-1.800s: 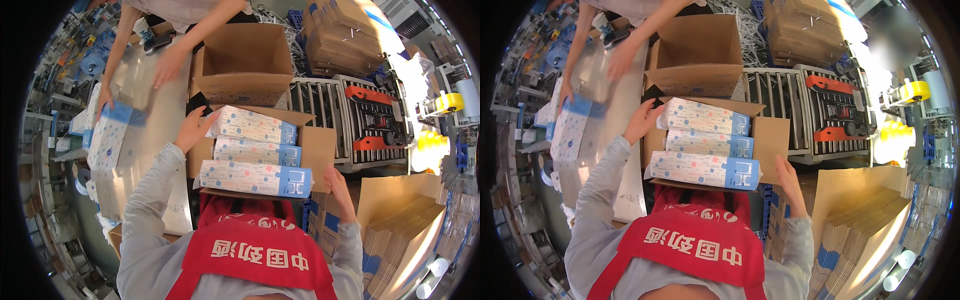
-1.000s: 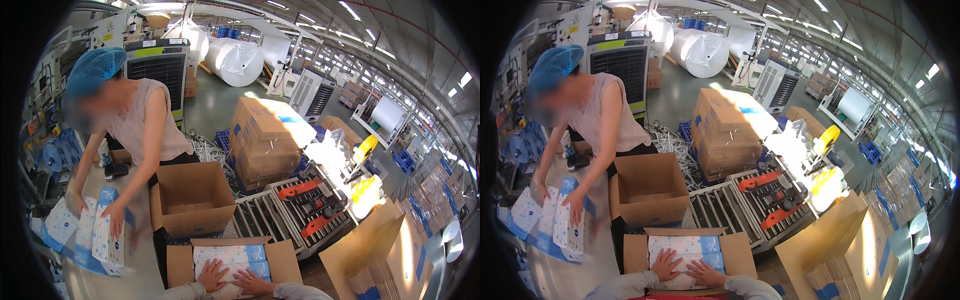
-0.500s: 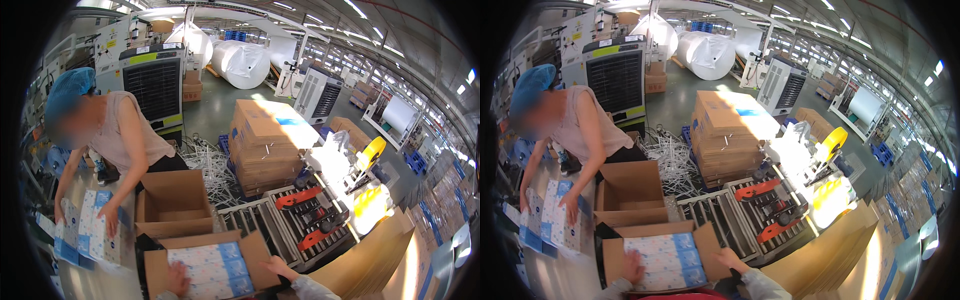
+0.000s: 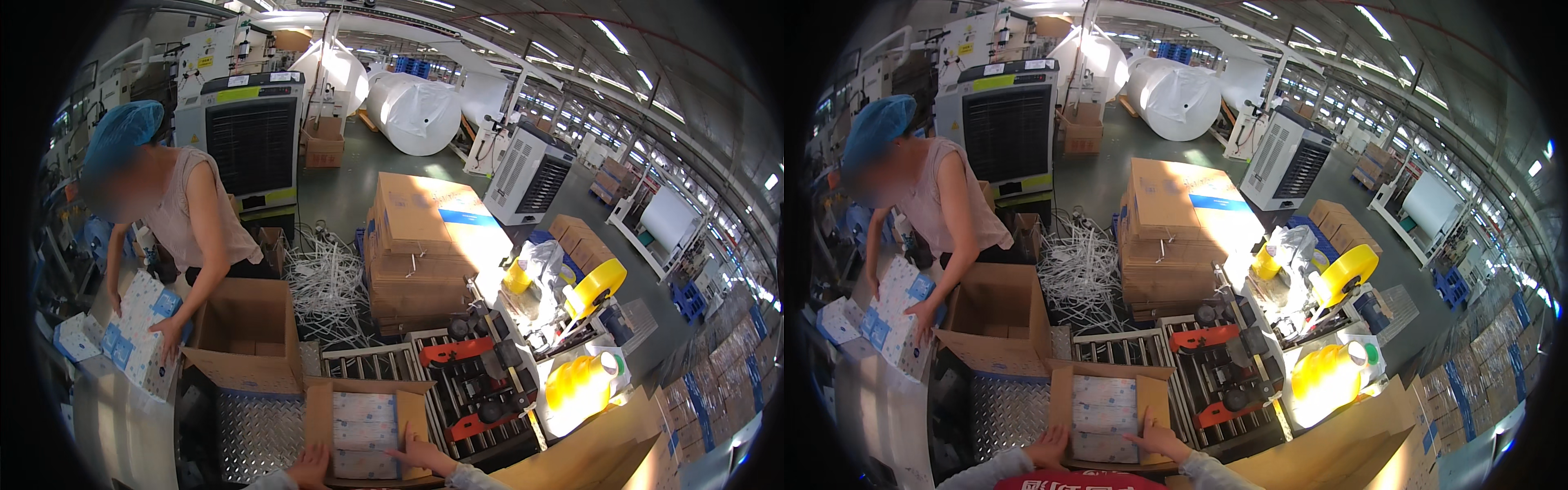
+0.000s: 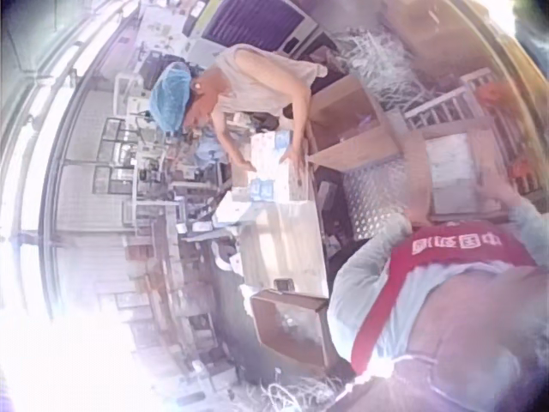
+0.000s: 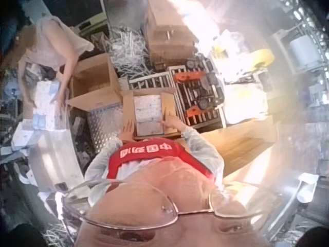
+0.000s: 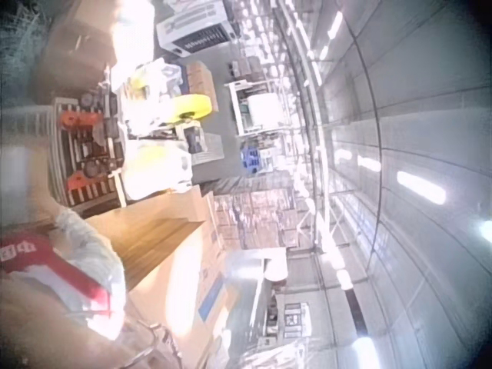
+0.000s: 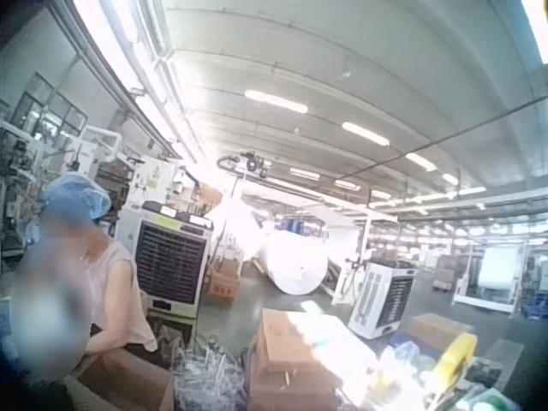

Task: The person packs cardboard boxes with packages of product by hand, then pushes the filled boxes onto a conveyor belt system and prepares new flat cardboard boxes for packing.

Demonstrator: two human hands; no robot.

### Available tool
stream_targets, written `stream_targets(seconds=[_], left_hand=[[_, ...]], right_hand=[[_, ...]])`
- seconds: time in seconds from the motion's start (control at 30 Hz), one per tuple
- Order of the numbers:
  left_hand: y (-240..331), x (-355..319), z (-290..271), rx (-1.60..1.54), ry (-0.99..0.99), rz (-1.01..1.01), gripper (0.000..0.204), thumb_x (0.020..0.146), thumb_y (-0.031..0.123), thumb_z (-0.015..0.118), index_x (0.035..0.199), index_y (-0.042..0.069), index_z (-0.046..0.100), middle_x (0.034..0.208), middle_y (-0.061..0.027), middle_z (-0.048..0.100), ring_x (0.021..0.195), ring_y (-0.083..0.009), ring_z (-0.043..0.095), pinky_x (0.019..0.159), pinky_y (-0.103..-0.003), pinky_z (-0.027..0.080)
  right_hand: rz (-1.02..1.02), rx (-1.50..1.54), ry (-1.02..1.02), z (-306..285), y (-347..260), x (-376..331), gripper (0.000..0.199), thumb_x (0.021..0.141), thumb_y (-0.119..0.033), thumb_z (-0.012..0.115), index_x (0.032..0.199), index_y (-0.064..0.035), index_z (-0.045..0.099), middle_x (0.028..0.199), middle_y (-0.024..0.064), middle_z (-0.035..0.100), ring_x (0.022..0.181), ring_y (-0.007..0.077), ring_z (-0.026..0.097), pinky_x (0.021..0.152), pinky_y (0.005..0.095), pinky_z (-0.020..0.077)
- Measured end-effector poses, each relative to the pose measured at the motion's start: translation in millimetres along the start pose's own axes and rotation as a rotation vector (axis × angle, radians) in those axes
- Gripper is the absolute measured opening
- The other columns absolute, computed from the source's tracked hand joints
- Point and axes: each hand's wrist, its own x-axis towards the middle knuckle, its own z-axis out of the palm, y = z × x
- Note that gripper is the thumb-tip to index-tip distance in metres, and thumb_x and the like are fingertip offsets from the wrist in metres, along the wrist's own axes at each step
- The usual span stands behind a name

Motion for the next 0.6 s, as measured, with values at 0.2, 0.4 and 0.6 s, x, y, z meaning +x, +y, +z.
stream_targets(seconds=[0.2, 0.4, 0.6], left_hand=[[-5, 111, -40, 0.376, -0.115, -0.127, 0.117, 0.058, 0.074, 0.069, 0.148, 0.012, 0.026, 0.147, -0.0333, 0.022, 0.137, -0.0487, 0.019, 0.109, -0.064, 0.011], [-4, 106, -8, -0.379, 0.512, -0.381, 0.124, 0.073, 0.053, 0.075, 0.149, 0.005, -0.011, 0.148, -0.0224, 0.029, 0.135, -0.0328, 0.033, 0.11, -0.049, 0.026], [-65, 96, 80, -0.851, 0.753, -0.622, 0.084, 0.091, 0.031, 0.065, 0.148, -0.002, 0.013, 0.137, -0.019, 0.045, 0.123, -0.0275, 0.047, 0.104, -0.036, 0.037]], right_hand=[[-0.328, -0.111, -0.12, -48, -23, 78, 0.072, 0.087, -0.048, 0.061, 0.137, -0.0006, 0.04, 0.104, 0.0171, 0.059, 0.098, 0.0322, 0.058, 0.089, 0.0447, 0.0449], [-0.274, -0.054, 0.467, -85, -33, 106, 0.055, 0.085, -0.031, 0.064, 0.127, 0.0002, 0.049, 0.117, 0.0168, 0.052, 0.114, 0.0319, 0.048, 0.103, 0.046, 0.0346], [-0.567, -0.03, 0.328, 38, 40, 30, 0.058, 0.088, -0.026, 0.058, 0.137, -0.0001, 0.041, 0.143, 0.019, 0.038, 0.136, 0.0319, 0.032, 0.114, 0.047, 0.0225]])
